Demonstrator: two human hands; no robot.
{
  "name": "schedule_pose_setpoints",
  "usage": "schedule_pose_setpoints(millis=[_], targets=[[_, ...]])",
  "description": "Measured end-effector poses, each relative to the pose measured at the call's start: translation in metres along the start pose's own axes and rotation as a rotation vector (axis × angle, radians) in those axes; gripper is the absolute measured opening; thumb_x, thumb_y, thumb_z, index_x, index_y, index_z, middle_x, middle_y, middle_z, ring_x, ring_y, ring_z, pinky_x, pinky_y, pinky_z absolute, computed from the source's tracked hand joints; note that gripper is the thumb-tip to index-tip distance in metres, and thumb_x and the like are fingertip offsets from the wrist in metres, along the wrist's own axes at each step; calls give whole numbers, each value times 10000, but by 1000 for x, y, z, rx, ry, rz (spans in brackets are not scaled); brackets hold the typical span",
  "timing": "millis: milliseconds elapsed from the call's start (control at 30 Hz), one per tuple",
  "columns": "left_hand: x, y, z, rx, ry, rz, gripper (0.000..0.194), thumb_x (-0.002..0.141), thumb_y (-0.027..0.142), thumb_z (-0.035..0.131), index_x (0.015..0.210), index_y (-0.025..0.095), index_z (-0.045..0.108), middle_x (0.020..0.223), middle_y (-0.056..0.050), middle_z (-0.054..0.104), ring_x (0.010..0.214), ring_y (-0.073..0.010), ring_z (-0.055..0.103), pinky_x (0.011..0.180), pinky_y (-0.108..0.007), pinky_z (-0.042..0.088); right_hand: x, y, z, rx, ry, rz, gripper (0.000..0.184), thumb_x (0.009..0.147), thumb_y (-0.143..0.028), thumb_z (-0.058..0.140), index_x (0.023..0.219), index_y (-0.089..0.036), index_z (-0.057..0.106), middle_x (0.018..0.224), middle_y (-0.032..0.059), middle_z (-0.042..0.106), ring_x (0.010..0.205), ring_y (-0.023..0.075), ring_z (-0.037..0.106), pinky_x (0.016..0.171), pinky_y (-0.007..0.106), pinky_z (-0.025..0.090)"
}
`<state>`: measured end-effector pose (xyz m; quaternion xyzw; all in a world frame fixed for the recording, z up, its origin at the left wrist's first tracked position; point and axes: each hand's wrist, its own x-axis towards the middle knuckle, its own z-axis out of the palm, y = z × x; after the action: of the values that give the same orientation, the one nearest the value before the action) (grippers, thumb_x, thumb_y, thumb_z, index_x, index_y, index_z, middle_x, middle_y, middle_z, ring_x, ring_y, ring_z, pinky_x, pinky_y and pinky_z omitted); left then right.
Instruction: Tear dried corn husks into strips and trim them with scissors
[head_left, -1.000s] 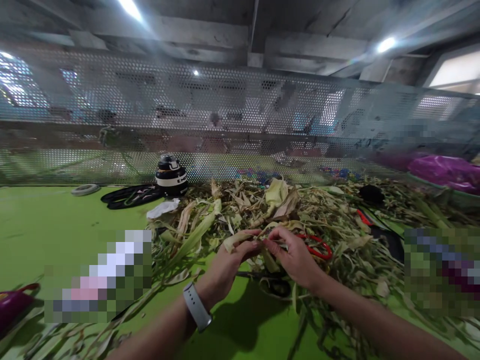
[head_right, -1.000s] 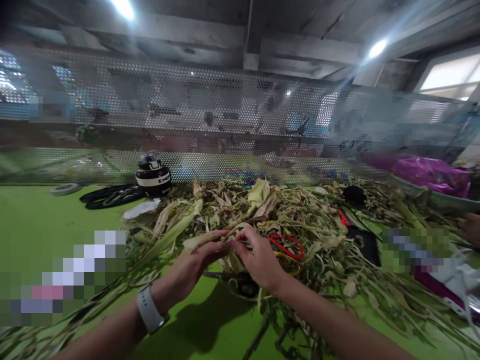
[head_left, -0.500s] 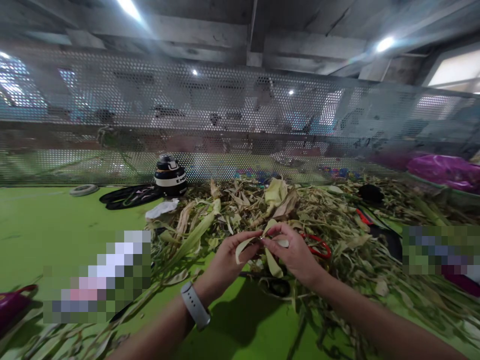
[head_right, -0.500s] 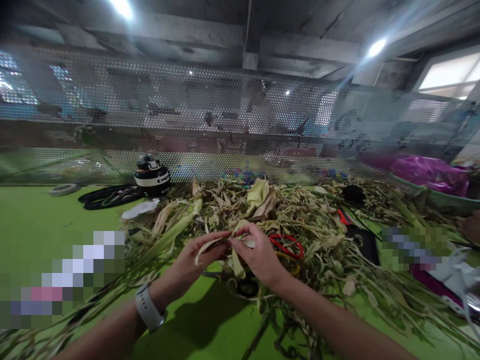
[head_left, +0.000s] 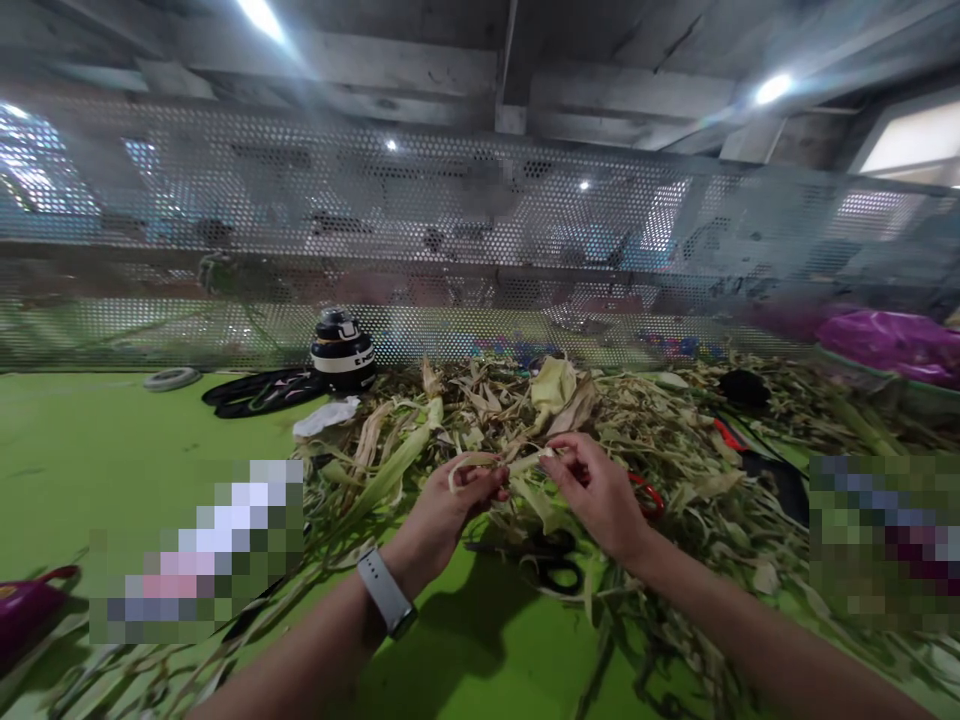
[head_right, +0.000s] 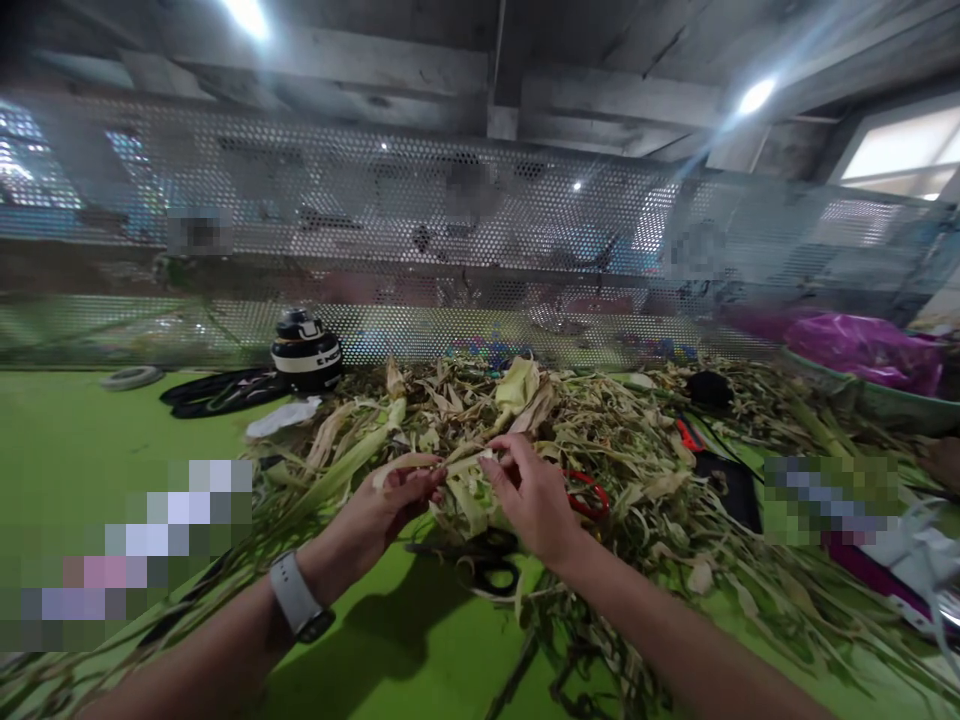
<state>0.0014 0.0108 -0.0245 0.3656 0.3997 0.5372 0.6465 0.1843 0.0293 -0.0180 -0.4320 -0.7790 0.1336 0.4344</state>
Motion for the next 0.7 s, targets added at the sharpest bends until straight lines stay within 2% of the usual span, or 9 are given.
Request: schedule_pose_setpoints(millis=[67,133,233,367,500,600,667,700], targets=[[2,-1,-1,-23,35,6,258,596,241,754,800,152,623,655,34,602,569,-70,570,599,-184,441,0,2,-3,-231,27,-332,172,824,-233,489,976,-169,537,751,45,604,688,167,554,636,287,422],[3,-2,-2,-25,35,16,267,592,237,754,812,159,623,680,29,616,578,-73,570,594,-187,439,-1,4,-5,-381,-39,-604,251,785,-179,503,1031,-154,542,847,80,620,782,200,546,689,324,416],[1,-1,0,60,9,83,254,591,235,747,798,154,625,667,17,627,585,-87,560,577,-193,430,-3,3,-3,-449,-170,-794,375,766,-96,481,1135,-155,513,870,70,634,753,184,538,656,306,416],[0,0,0,254,-1,197,223,602,253,732,767,141,631,628,3,633,600,-115,559,582,-212,428,-5,-5,-1,-336,-197,-792,309,790,-31,404,1021,-149,571,848,66,650,724,157,540,641,267,439],[3,-3,-3,336,-72,211,253,587,276,739,778,136,649,653,-16,658,620,-134,574,602,-231,437,-4,-10,-5,-194,-246,-704,319,758,-5,390,969,-141,585,847,72,643,770,156,550,673,251,460],[2,-2,-2,354,-163,186,256,614,292,722,811,140,663,702,-33,678,670,-151,589,642,-248,446,-1,-11,-10,-213,-159,-641,312,759,-19,417,961,-163,606,840,68,636,787,169,548,693,282,444],[-1,1,0,361,-248,159,244,636,303,706,817,144,670,717,-39,681,670,-148,586,640,-246,445,2,-12,-13,-213,-86,-531,239,789,-75,460,917,-184,630,869,70,631,835,184,546,737,314,422],[-3,3,2,364,-280,150,234,646,305,699,814,144,674,726,-42,681,670,-146,584,640,-244,443,3,-12,-14,-175,-93,-446,186,806,-119,484,885,-190,636,879,67,629,854,187,546,759,322,412]])
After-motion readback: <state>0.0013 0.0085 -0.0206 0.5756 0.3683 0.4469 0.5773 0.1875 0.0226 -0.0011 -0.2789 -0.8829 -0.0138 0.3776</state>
